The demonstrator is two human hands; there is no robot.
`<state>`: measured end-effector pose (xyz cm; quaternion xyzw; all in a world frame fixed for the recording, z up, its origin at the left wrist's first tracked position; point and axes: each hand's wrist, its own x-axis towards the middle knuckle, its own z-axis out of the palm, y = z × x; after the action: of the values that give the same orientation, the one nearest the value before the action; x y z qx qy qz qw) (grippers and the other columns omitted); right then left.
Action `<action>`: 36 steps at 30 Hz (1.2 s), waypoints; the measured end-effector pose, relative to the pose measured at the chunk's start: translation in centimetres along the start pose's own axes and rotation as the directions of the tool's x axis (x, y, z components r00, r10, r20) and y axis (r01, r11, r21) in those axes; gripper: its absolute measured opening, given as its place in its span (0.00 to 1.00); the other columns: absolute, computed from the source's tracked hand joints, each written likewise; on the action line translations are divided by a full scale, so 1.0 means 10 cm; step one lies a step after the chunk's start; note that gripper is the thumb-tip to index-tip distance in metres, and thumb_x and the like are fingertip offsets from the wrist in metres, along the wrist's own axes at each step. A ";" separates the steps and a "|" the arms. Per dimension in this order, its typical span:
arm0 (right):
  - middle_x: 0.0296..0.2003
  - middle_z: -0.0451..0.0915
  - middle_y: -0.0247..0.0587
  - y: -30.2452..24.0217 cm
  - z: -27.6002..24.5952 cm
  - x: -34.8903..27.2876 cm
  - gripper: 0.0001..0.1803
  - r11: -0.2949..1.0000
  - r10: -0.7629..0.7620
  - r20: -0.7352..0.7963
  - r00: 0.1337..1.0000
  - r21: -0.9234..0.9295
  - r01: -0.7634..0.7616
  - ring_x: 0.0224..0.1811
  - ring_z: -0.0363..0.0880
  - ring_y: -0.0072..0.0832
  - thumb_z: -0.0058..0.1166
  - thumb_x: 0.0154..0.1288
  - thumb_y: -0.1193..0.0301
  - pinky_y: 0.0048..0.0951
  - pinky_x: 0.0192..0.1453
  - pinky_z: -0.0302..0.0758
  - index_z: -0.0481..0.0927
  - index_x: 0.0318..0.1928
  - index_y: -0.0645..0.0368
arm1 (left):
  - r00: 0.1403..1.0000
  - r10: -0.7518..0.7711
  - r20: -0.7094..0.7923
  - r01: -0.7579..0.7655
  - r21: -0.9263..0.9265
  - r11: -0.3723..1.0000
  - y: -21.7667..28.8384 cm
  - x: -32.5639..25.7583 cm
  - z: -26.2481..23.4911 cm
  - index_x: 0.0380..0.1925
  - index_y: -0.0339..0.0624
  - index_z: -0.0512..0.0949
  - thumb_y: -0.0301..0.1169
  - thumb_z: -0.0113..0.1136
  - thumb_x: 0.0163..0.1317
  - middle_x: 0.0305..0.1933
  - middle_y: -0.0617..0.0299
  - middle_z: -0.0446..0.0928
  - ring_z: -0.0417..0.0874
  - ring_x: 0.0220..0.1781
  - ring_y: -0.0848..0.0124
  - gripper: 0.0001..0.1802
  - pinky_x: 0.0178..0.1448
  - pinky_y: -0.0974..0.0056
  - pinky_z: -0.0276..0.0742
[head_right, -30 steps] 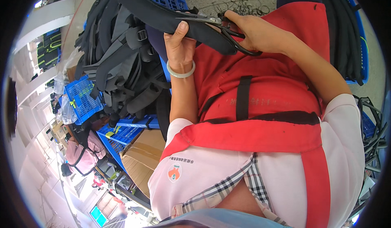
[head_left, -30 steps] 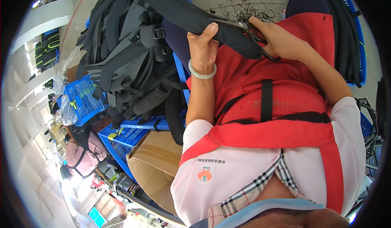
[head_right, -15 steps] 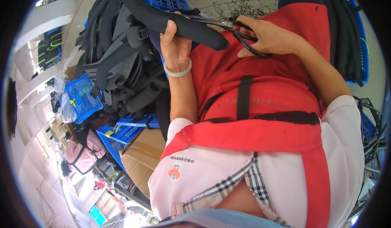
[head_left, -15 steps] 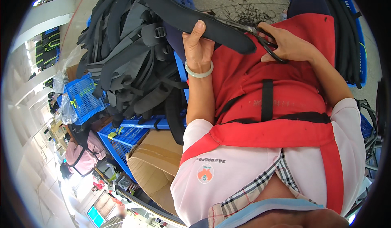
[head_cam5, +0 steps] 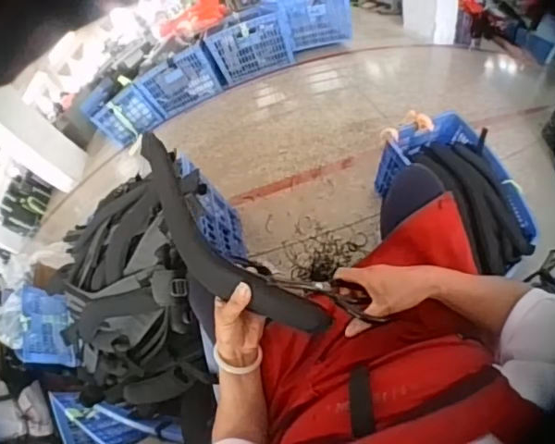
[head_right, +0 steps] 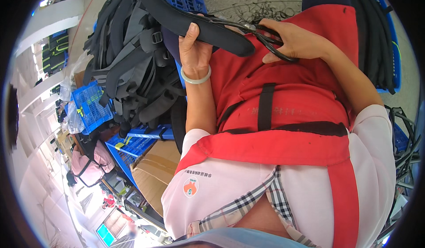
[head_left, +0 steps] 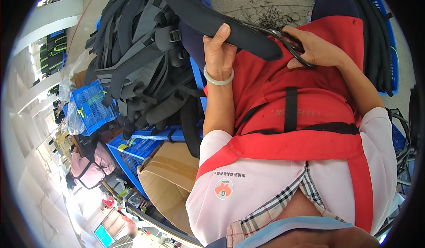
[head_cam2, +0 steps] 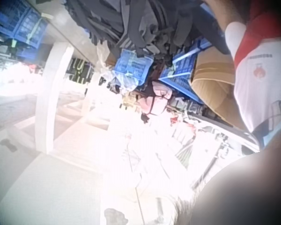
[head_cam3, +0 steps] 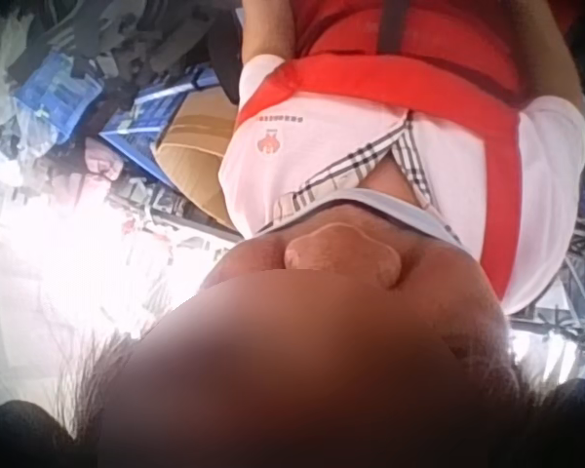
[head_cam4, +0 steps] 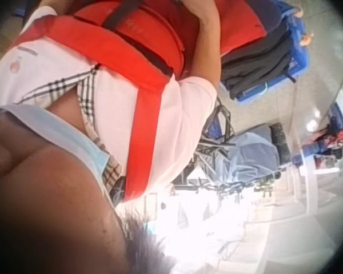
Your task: Trimming excess material from black padded backpack straps using scissors.
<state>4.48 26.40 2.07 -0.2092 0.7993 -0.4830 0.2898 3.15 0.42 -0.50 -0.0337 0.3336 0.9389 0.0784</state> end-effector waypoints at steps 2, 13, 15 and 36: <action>0.35 0.73 0.47 0.01 0.03 0.03 0.44 1.000 -0.024 -0.026 0.999 0.000 0.024 0.38 0.74 0.36 0.72 0.47 0.54 0.31 0.45 0.71 0.66 0.58 0.65 | 1.000 -0.014 0.019 0.014 0.010 1.000 -0.05 -0.01 0.03 0.42 0.38 0.78 0.19 0.63 0.58 0.40 0.58 0.81 0.83 0.42 0.65 0.12 0.49 0.59 0.81; 0.40 0.76 0.62 -0.02 0.04 0.20 0.34 0.969 -0.008 -0.059 0.998 -0.248 -0.007 0.43 0.75 0.57 0.59 0.47 0.81 0.42 0.44 0.72 0.63 0.58 0.66 | 1.000 -0.019 -0.019 0.020 0.053 0.998 -0.10 -0.02 0.03 0.40 0.38 0.79 0.16 0.64 0.55 0.39 0.60 0.81 0.84 0.39 0.66 0.12 0.46 0.62 0.82; 0.38 0.77 0.63 -0.03 0.04 0.23 0.32 0.974 -0.005 -0.037 0.999 -0.227 -0.004 0.42 0.75 0.58 0.57 0.48 0.82 0.43 0.44 0.72 0.64 0.57 0.67 | 0.999 0.011 0.041 -0.016 0.119 0.993 -0.11 0.00 -0.06 0.45 0.38 0.76 0.21 0.63 0.58 0.44 0.57 0.80 0.82 0.46 0.61 0.14 0.52 0.55 0.81; 0.39 0.77 0.61 0.01 0.18 0.27 0.27 0.981 -0.106 -0.210 0.972 -0.183 0.068 0.44 0.77 0.56 0.59 0.55 0.76 0.44 0.43 0.72 0.64 0.55 0.64 | 0.998 -0.007 0.067 0.000 0.113 0.994 -0.11 0.02 -0.04 0.42 0.38 0.78 0.22 0.62 0.59 0.42 0.58 0.81 0.82 0.43 0.65 0.10 0.52 0.59 0.79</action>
<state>3.66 23.65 0.67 -0.2143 0.8557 -0.4434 0.1589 3.19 1.04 -1.46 0.0020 0.3834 0.9189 0.0931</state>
